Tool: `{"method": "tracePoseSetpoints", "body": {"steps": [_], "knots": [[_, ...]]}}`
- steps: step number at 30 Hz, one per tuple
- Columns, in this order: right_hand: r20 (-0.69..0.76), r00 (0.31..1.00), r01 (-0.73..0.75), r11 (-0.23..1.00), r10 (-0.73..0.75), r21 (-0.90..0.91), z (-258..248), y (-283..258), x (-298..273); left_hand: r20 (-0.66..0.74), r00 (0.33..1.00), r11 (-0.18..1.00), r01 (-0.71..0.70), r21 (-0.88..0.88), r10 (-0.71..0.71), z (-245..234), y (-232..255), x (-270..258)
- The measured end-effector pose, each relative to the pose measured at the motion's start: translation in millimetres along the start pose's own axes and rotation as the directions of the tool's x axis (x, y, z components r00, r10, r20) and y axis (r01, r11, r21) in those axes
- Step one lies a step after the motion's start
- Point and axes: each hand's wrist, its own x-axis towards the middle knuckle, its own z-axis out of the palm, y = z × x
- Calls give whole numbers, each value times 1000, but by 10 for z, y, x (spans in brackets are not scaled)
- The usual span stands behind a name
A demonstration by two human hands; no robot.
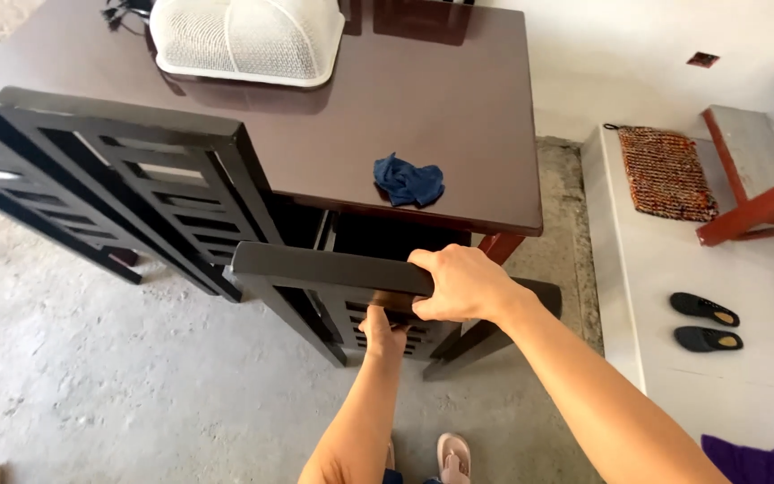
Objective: Cleaning a dining table, chairs, a pot lid, and a kitchen faucet using a rag.
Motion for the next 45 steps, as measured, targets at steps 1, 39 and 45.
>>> {"method": "tracePoseSetpoints", "body": {"steps": [1, 39, 45], "knots": [[-3, 1000, -6, 1000, 6, 6, -8, 12, 24, 1, 1000, 1000, 4, 8, -4, 48, 38, 3], [-162, 987, -37, 991, 16, -129, -572, 636, 1576, 39, 994, 984, 96, 148, -103, 1186, 474, 1269], [-179, 984, -36, 991, 13, -126, -598, 678, 1628, -130, 986, 955, 135, 264, -104, 1351, 579, 1150]]}}
